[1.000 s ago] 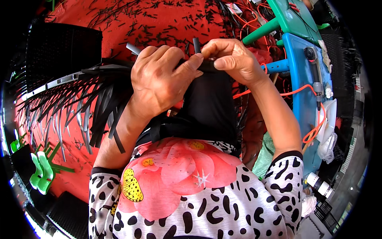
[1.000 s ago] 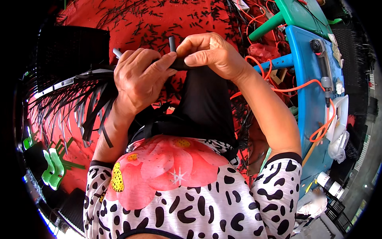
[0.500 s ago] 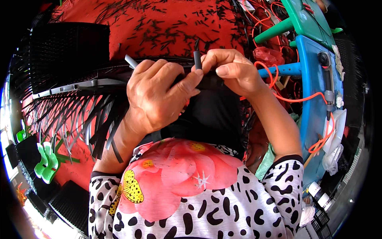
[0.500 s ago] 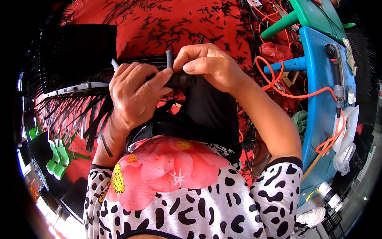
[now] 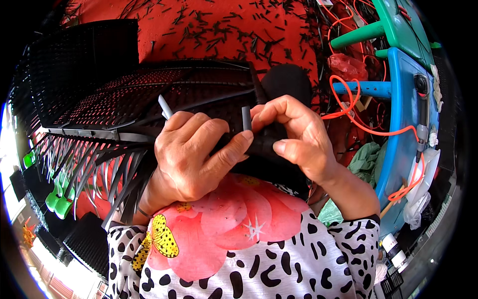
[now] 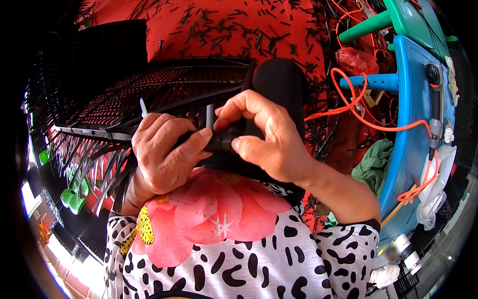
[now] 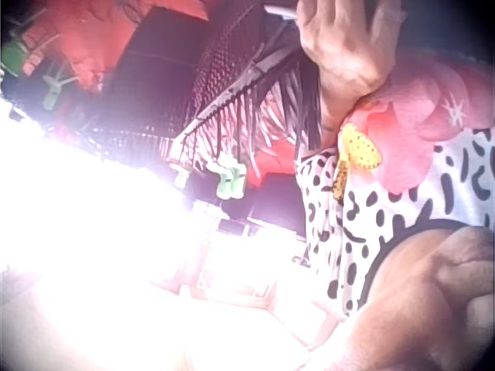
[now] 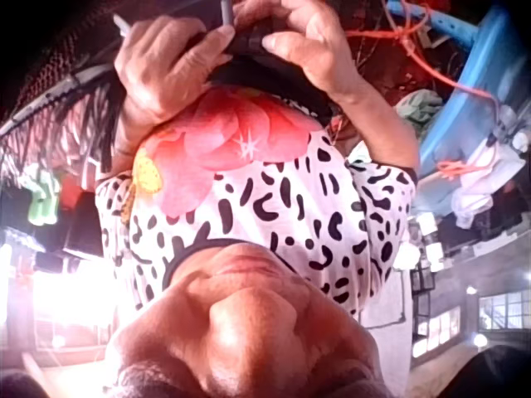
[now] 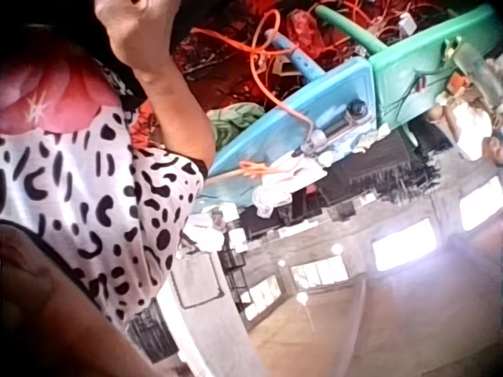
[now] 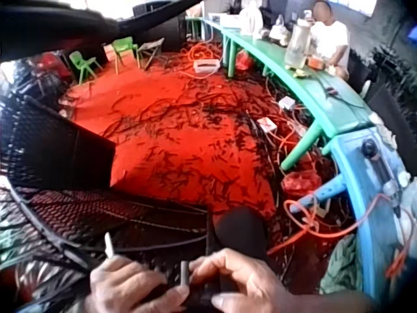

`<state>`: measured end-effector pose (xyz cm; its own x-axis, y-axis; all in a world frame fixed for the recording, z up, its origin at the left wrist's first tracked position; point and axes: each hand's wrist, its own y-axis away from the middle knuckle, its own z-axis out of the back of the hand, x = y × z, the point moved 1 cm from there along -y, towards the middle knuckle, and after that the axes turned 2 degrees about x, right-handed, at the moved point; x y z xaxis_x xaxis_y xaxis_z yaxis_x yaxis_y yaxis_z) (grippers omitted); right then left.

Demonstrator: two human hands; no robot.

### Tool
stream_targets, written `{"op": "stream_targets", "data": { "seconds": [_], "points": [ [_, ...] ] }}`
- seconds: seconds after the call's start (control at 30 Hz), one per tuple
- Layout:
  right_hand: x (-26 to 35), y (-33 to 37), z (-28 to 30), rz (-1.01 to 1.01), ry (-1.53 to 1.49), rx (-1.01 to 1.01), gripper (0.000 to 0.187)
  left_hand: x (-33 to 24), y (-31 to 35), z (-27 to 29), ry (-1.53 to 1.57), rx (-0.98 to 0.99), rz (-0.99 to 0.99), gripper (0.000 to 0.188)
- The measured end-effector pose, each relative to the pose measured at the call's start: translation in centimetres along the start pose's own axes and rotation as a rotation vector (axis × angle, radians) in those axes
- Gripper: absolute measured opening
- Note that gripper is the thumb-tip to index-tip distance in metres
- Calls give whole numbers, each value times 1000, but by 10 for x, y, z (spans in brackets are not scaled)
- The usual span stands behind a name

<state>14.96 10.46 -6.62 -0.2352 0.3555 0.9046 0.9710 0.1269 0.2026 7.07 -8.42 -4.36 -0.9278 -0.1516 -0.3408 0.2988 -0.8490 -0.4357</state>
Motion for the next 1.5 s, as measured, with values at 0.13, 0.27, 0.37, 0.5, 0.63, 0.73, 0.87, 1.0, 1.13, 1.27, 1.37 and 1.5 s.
{"op": "stream_targets", "data": {
  "seconds": [0.13, 0.27, 0.37, 0.5, 0.63, 0.73, 0.87, 1.0, 1.13, 1.27, 1.37, 1.5],
  "points": [
    [0, 2, -6, -23, 41, 2, 36, -1, 3, 3, 56, 63, 21, 36],
    [3, 4, -9, -71, 21, -14, 32, -1, 3, 1, 86, 66, 21, 38],
    [1, 7, -11, -153, -141, -40, 30, -1, 2, 1, 89, 75, 13, 38],
    [-4, 10, -12, -117, -115, -31, 28, -1, 2, 0, 93, 72, -3, 36],
    [-7, 8, -8, -96, -38, 15, 24, -1, 4, 0, 90, 55, -1, 33],
    [-2, 5, -7, -120, 84, 11, 20, -1, 2, 0, 83, 45, 9, 34],
    [11, -10, -4, -155, 359, 58, 16, 0, 4, -1, 73, 58, 2, 37],
    [23, -23, -7, -279, 449, 117, 16, 1, 4, 0, 84, 42, 1, 39],
    [30, -23, -12, -320, 383, 55, 22, 0, 6, -2, 89, -1, -5, 40],
    [34, -12, -17, -283, 455, -101, 35, -3, 8, -2, 65, -37, -1, 39],
    [39, -8, -24, -351, 501, -191, 38, -3, 11, -5, 40, -78, -4, 38],
    [57, -10, -29, -580, 683, -228, 46, -3, 12, -5, 42, -79, 2, 36]
  ]
}}
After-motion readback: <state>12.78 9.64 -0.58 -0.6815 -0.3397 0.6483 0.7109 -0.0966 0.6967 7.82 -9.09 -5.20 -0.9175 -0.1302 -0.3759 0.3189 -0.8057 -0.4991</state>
